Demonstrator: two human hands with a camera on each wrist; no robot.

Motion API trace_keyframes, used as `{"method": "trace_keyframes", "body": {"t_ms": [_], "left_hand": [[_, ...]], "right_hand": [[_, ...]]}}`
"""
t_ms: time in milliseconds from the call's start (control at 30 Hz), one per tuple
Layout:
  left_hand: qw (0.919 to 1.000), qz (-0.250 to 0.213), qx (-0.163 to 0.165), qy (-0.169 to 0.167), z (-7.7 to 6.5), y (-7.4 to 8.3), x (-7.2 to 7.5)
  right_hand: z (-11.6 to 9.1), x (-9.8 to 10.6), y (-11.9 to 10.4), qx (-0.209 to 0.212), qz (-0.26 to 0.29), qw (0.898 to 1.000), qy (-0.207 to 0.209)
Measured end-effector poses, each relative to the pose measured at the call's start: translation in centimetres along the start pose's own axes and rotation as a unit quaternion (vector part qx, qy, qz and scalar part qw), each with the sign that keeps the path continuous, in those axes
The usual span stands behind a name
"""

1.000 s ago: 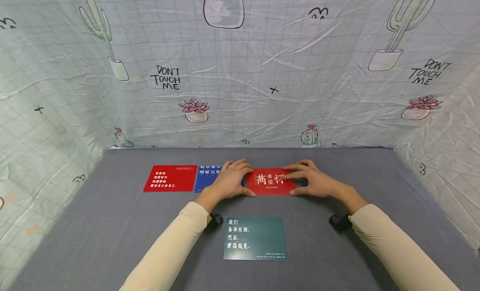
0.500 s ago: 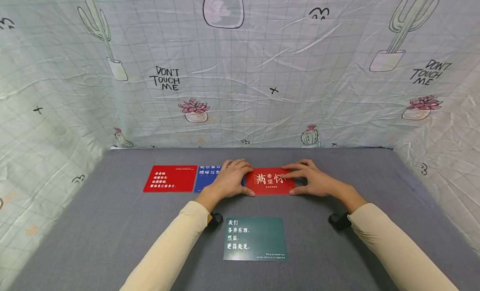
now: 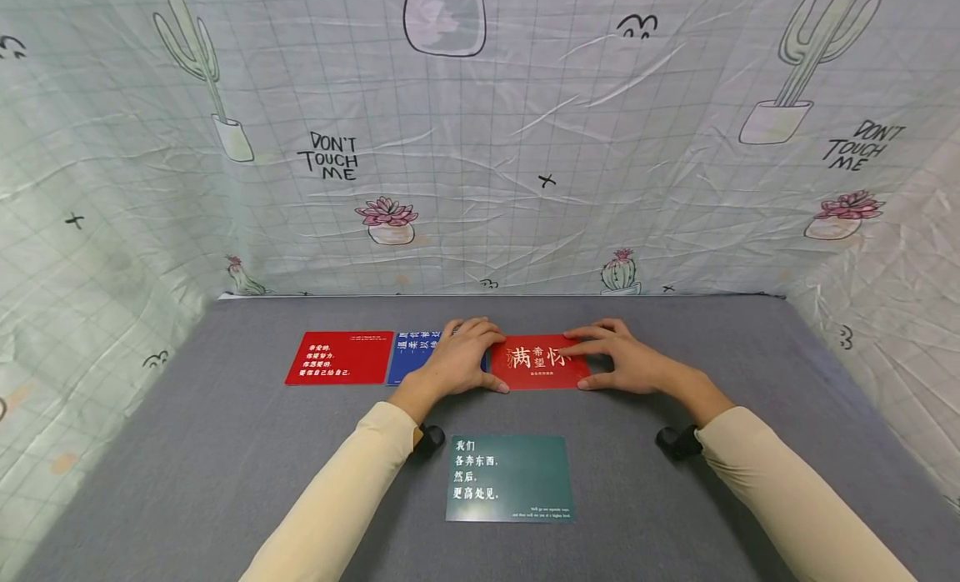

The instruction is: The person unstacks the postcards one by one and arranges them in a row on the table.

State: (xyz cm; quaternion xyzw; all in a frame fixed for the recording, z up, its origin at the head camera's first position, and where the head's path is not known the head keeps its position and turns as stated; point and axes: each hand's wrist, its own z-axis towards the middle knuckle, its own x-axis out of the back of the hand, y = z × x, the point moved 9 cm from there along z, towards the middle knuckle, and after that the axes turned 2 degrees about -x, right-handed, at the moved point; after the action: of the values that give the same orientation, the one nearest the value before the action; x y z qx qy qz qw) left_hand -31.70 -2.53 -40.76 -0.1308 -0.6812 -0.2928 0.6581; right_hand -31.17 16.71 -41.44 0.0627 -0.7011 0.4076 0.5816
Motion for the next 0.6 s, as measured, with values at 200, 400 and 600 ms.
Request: {"method": "trace_keyframes", "body": {"t_ms": [200, 400, 600], "left_hand": [[1.0, 0.002, 0.002, 0.001, 0.04, -0.11, -0.12], [1.0, 0.005, 0.007, -0.002, 0.01, -0.16, -0.11], [1.0, 0.001, 0.005, -0.001, -0.09, -0.08, 0.0]], "right_hand": [[-0.01, -0.01, -0.09, -0.004, -0.002, 1.0, 0.002], [-0.07, 0.0, -0.45, 0.005, -0.001, 1.0, 0.003], [-0.07, -0.04, -0.41, 0.008, 0.0, 1.0, 0.002]]}}
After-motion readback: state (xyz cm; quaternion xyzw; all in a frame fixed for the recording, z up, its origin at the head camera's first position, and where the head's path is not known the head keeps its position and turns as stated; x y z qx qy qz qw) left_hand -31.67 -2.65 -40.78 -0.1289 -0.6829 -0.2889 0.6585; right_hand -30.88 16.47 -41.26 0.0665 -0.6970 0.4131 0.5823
